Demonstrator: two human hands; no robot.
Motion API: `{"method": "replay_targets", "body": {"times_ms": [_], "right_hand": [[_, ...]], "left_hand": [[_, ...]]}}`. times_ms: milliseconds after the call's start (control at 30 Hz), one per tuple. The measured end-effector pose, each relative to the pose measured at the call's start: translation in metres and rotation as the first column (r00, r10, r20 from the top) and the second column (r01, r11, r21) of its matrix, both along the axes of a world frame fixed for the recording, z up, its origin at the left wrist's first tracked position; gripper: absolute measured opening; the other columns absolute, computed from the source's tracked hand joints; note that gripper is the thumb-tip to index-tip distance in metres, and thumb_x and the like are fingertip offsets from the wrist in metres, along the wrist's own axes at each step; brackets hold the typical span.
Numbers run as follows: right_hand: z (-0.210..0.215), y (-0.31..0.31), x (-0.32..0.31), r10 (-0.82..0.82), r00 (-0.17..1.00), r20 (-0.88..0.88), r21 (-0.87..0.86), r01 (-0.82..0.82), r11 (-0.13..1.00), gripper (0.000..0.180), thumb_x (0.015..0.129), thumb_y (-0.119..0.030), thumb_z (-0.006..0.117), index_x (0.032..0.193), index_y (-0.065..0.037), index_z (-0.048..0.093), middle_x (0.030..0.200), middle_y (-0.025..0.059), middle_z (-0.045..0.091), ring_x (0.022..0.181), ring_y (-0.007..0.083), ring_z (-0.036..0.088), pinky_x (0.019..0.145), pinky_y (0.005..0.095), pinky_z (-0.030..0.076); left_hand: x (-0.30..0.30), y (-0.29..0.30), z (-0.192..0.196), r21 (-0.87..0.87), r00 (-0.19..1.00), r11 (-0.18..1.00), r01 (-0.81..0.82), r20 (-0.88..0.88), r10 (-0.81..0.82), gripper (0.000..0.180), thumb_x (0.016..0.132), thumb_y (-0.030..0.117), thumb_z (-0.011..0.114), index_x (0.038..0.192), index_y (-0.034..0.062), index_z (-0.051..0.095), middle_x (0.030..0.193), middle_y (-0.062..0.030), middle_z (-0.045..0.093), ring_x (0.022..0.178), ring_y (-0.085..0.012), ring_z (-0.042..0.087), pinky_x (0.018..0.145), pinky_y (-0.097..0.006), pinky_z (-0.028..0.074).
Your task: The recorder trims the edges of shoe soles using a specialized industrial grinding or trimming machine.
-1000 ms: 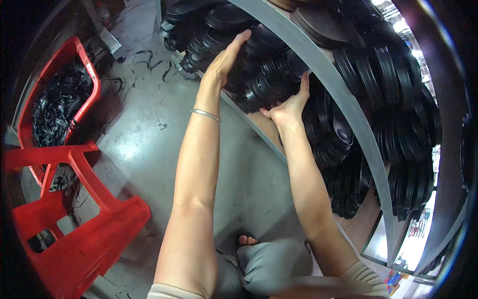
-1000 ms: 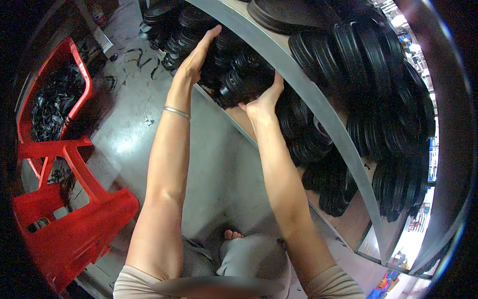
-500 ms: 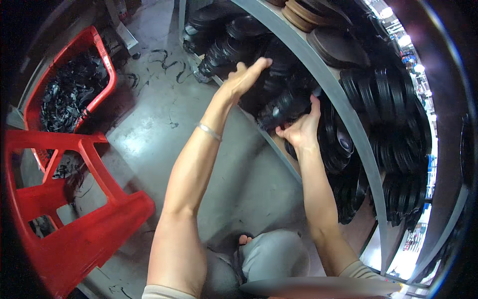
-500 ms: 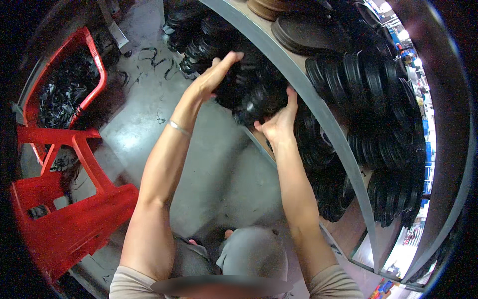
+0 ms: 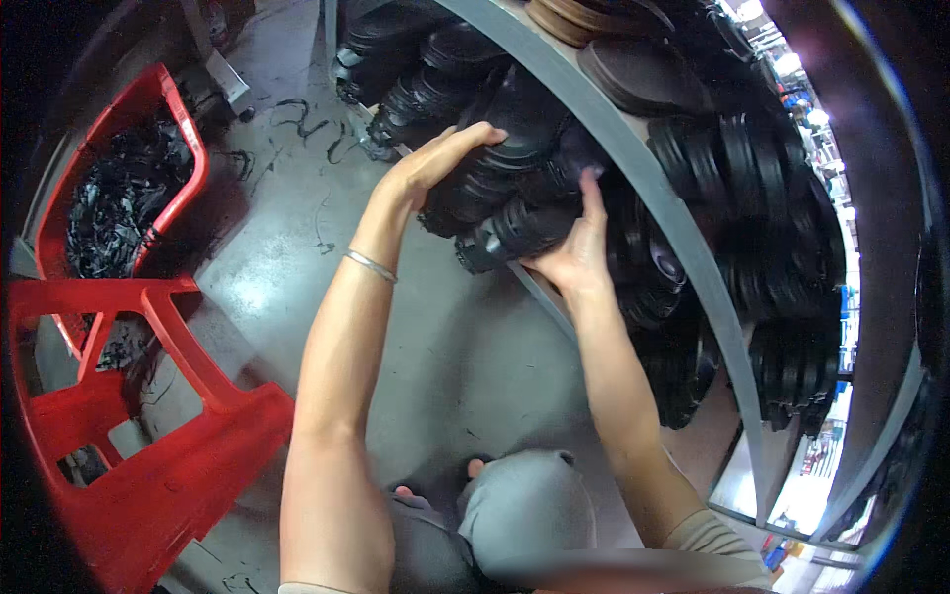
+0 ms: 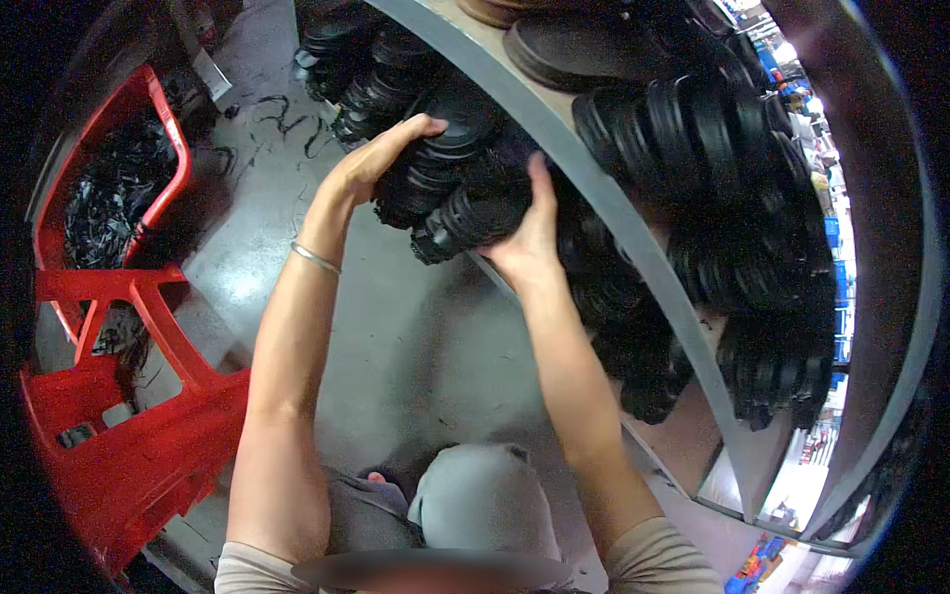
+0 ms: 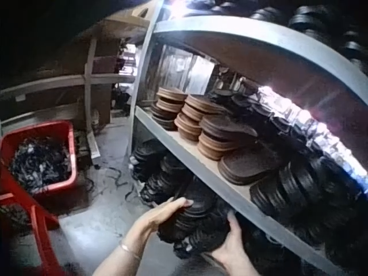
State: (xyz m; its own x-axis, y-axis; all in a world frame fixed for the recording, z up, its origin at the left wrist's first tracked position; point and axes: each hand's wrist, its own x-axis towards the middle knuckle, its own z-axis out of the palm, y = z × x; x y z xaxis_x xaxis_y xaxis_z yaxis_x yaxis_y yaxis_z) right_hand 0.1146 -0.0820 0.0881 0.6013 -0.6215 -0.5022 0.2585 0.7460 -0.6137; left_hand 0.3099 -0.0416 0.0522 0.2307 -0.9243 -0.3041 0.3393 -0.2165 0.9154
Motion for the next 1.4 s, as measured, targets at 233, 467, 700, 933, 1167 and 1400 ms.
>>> {"method": "replay_targets", "body": {"times_ms": [233, 467, 700, 933, 1167, 1400], "right_hand": [[0.007, 0.037, -0.009, -0.072, 0.997, -0.017, -0.042, 0.071, 0.997, 0.05, 0.082, -0.042, 0.058, 0.117, -0.007, 0.055, 0.113, 0.0057, 0.058, 0.104, 0.0221, 0.055, 0.093, 0.0378, 0.043], [0.072, 0.135, -0.054, -0.099, 0.985, -0.14, 0.072, 0.109, 0.991, 0.046, 0.083, -0.032, 0.06, 0.121, -0.01, 0.05, 0.115, 0.0047, 0.057, 0.106, 0.0213, 0.054, 0.095, 0.038, 0.042], [0.176, 0.284, -0.09, 0.101, 0.906, -0.41, 0.291, 0.025, 0.956, 0.03, 0.083, -0.028, 0.057, 0.103, -0.006, 0.061, 0.108, 0.0083, 0.061, 0.104, 0.0226, 0.054, 0.095, 0.0379, 0.04], [0.383, 0.322, -0.072, 0.454, 0.849, -0.27, 0.055, -0.457, 0.888, 0.079, 0.068, -0.025, 0.064, 0.138, -0.005, 0.031, 0.126, 0.0109, 0.047, 0.114, 0.026, 0.048, 0.098, 0.041, 0.04], [0.528, 0.382, 0.083, 0.811, 0.576, -0.101, -0.198, -0.811, 0.551, 0.101, 0.059, -0.033, 0.071, 0.142, -0.002, 0.023, 0.134, 0.0136, 0.041, 0.125, 0.0275, 0.038, 0.106, 0.0382, 0.028], [0.566, 0.489, 0.292, 0.886, 0.448, -0.122, -0.326, -0.861, 0.391, 0.102, 0.064, -0.027, 0.073, 0.147, -0.006, 0.017, 0.14, 0.0114, 0.037, 0.124, 0.0225, 0.038, 0.105, 0.0352, 0.029]], "left_hand": [[-0.015, 0.06, -0.003, 0.037, 0.996, 0.998, -0.041, 0.076, 0.038, 0.095, 0.066, 0.051, 0.062, 0.141, 0.0029, 0.031, 0.134, -0.0275, 0.032, 0.123, -0.039, 0.037, 0.101, -0.045, 0.035], [-0.067, 0.182, 0.045, 0.159, 0.981, 0.979, -0.129, 0.165, 0.102, 0.109, 0.061, 0.051, 0.064, 0.141, -0.008, 0.02, 0.13, -0.028, 0.031, 0.126, -0.0394, 0.032, 0.104, -0.042, 0.03], [-0.118, 0.384, 0.196, 0.364, 0.932, 0.859, -0.36, 0.179, 0.315, 0.103, 0.061, 0.048, 0.069, 0.138, -0.0061, 0.027, 0.141, -0.0288, 0.026, 0.134, -0.0397, 0.021, 0.111, -0.045, 0.017], [-0.154, 0.47, 0.422, 0.138, 0.742, 0.73, -0.669, 0.178, 0.646, 0.104, 0.061, 0.054, 0.067, 0.139, -0.001, 0.028, 0.131, -0.0197, 0.032, 0.127, -0.034, 0.026, 0.109, -0.044, 0.017], [-0.136, 0.564, 0.532, -0.02, 0.345, 0.346, -0.938, 0.027, 0.938, 0.099, 0.063, 0.033, 0.074, 0.139, 0.0017, 0.02, 0.133, -0.0129, 0.037, 0.124, -0.0254, 0.036, 0.106, -0.038, 0.027], [0.046, 0.668, 0.543, -0.192, 0.271, 0.234, -0.953, -0.196, 0.942, 0.099, 0.064, 0.021, 0.072, 0.144, 0.0053, 0.015, 0.133, -0.0109, 0.041, 0.121, -0.0257, 0.042, 0.104, -0.038, 0.032]]}}
